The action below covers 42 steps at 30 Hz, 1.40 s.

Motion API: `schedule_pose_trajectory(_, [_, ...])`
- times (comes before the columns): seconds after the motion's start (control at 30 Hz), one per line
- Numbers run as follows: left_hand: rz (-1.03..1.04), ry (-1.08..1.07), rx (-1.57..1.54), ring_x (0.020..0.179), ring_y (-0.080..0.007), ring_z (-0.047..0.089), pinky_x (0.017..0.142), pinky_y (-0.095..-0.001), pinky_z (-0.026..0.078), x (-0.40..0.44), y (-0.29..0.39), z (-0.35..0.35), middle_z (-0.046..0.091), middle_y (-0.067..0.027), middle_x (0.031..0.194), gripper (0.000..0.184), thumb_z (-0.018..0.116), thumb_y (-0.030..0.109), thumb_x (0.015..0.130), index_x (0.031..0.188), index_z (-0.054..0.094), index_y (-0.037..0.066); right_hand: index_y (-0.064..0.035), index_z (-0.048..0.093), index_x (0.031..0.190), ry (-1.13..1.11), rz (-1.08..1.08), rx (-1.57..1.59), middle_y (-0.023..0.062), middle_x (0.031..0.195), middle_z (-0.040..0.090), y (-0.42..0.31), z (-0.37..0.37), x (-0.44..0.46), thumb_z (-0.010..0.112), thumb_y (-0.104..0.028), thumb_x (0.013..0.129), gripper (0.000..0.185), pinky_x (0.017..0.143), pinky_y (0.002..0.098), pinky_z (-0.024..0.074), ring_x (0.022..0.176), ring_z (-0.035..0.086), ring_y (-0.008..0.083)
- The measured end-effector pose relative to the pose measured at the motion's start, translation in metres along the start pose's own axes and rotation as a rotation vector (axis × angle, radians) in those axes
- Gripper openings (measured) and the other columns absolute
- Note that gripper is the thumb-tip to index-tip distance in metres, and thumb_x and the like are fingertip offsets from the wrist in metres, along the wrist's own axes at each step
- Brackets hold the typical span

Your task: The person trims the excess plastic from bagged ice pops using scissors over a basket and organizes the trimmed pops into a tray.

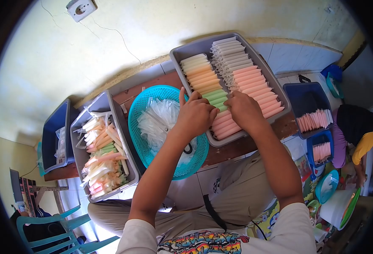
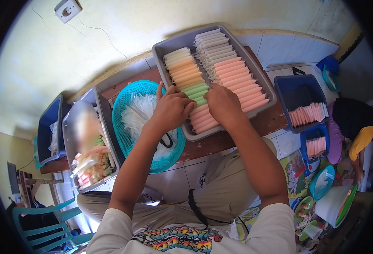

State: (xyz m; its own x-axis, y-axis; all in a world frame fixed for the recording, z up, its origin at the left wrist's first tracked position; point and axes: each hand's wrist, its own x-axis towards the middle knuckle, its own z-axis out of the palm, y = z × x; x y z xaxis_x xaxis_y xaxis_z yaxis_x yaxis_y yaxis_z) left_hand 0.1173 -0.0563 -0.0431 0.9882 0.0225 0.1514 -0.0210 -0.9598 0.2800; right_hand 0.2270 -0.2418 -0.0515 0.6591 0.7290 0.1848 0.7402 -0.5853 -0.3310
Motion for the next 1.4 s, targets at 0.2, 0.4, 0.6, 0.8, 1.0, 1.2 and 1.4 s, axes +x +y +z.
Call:
schedule_pose_trajectory(0.2, [0.002,-0.034,0.016,0.124,-0.0251,0.061,0.131,-0.0728,0.013,0.001,0.0,-0.001,0.082,0.0006,0.104,0.036,0.064,0.035,0.109,0.097,0.089,0.013,-0.0064,0.085,0.108,-0.003,-0.013,-0.035,0.0168,0.111,0.078,-0.002,-0.004,-0.001,0.063,-0.006,0.096,0.025,0.096,0.048,0.0608,0.111,0.075,0.0358])
schedule_pose_trajectory(0.4, [-0.002,-0.02,0.011,0.124,-0.0259,0.061,0.131,-0.0735,0.011,0.0,-0.001,0.002,0.081,-0.0006,0.105,0.035,0.063,0.034,0.108,0.098,0.088,0.013,-0.0063,0.084,0.11,-0.039,0.082,0.02,0.0173,0.11,0.081,-0.005,-0.012,0.0,0.06,-0.004,0.096,0.027,0.098,0.0495,0.0594,0.113,0.075,0.0362])
schedule_pose_trajectory(0.6, [0.002,0.069,-0.037,0.127,-0.0269,0.062,0.133,-0.0704,0.011,-0.003,-0.001,0.007,0.08,-0.0042,0.115,0.028,0.064,0.032,0.108,0.111,0.085,0.013,-0.0053,0.083,0.112,-0.033,0.107,0.042,0.0177,0.114,0.081,-0.009,-0.019,-0.001,0.059,-0.005,0.097,0.028,0.1,0.0501,0.0584,0.114,0.075,0.037])
schedule_pose_trajectory(0.8, [0.031,0.346,-0.258,0.13,-0.0302,0.066,0.132,-0.066,0.018,-0.013,-0.004,0.002,0.079,-0.0089,0.117,0.022,0.07,0.021,0.106,0.123,0.079,0.011,-0.0043,0.08,0.121,0.127,0.07,0.14,0.0178,0.118,0.08,-0.019,-0.03,0.002,0.065,-0.009,0.101,0.025,0.099,0.0504,0.059,0.114,0.075,0.0373])
schedule_pose_trajectory(1.0, [-0.004,0.462,-0.27,0.125,-0.0309,0.069,0.129,-0.064,0.026,-0.042,-0.011,-0.03,0.079,-0.0092,0.116,0.02,0.073,0.017,0.104,0.123,0.079,0.012,-0.0024,0.078,0.122,0.261,-0.045,0.321,0.0183,0.116,0.081,-0.042,-0.034,0.006,0.073,-0.007,0.099,0.025,0.087,0.0456,0.0628,0.097,0.08,0.034])
schedule_pose_trajectory(1.2, [-0.065,0.568,-0.239,0.116,-0.032,0.072,0.125,-0.0606,0.034,-0.088,-0.025,-0.067,0.079,-0.0104,0.113,0.019,0.074,0.017,0.104,0.121,0.079,0.012,-0.0029,0.077,0.127,0.326,-0.224,0.596,0.0148,0.115,0.082,-0.091,-0.033,0.001,0.075,-0.007,0.1,0.027,0.08,0.0369,0.0649,0.096,0.081,0.0249])
schedule_pose_trajectory(1.4, [-0.044,0.697,-0.144,0.107,-0.039,0.071,0.105,-0.0504,0.051,-0.135,-0.05,-0.09,0.079,-0.0149,0.109,0.02,0.078,0.008,0.097,0.117,0.078,0.006,-0.0015,0.073,0.134,0.279,-0.322,0.794,0.017,0.126,0.08,-0.148,-0.025,0.001,0.077,-0.006,0.099,0.035,0.087,0.037,0.0661,0.107,0.08,0.0242])
